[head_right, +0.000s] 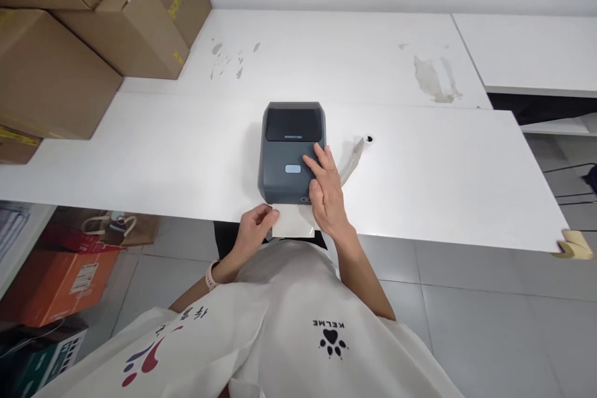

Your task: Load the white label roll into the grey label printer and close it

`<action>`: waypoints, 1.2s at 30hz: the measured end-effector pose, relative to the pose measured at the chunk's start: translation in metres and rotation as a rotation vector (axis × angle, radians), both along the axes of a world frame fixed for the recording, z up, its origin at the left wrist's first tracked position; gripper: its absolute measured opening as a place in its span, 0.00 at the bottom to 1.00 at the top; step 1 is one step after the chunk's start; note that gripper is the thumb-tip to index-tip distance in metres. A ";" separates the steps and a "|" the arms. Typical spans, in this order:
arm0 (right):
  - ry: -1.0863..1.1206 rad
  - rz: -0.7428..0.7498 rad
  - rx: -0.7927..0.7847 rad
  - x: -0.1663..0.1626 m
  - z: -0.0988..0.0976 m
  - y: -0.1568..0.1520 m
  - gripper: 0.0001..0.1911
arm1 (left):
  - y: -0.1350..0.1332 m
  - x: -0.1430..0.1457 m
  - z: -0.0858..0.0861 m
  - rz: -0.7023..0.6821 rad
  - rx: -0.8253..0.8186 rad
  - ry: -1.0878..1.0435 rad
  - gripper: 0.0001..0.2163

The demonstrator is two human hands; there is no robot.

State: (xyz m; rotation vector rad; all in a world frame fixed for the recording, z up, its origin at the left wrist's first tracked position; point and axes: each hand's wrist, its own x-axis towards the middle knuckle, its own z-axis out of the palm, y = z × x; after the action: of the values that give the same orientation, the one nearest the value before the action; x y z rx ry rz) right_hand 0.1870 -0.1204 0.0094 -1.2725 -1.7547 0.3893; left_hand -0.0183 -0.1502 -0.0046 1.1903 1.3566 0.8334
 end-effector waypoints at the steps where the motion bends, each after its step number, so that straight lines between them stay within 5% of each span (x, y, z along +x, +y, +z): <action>1: 0.005 -0.002 0.000 0.000 0.000 0.000 0.25 | -0.001 0.001 0.001 -0.103 -0.077 -0.073 0.25; 5: 0.007 -0.003 0.007 0.000 0.001 0.000 0.24 | 0.003 0.004 0.012 -0.304 -0.240 -0.260 0.27; 12: -0.277 -0.067 0.064 0.001 0.014 -0.001 0.16 | 0.005 -0.009 0.003 -0.386 -0.148 -0.211 0.30; 20: -0.352 -0.108 0.052 -0.006 0.021 0.004 0.12 | 0.019 -0.012 0.006 0.215 0.322 -0.061 0.19; 23: -0.255 -0.147 0.044 -0.009 0.012 -0.001 0.17 | 0.025 -0.006 0.008 0.130 0.434 -0.027 0.26; 27: -0.025 -0.252 -0.049 -0.013 -0.005 -0.012 0.34 | 0.028 -0.001 0.002 -0.075 0.317 -0.071 0.40; 32: 0.104 -0.296 -0.138 -0.015 -0.013 -0.020 0.34 | 0.029 -0.003 -0.006 -0.073 0.378 -0.019 0.39; 36: 0.149 -0.260 -0.097 -0.011 -0.001 -0.018 0.33 | 0.036 -0.004 0.007 -0.075 0.490 -0.013 0.35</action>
State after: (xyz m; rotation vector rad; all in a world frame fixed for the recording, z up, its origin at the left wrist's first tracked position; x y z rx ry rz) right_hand 0.1763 -0.1385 0.0082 -1.4811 -1.4388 0.4115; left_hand -0.0224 -0.1143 0.0025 1.5952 1.1190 1.1573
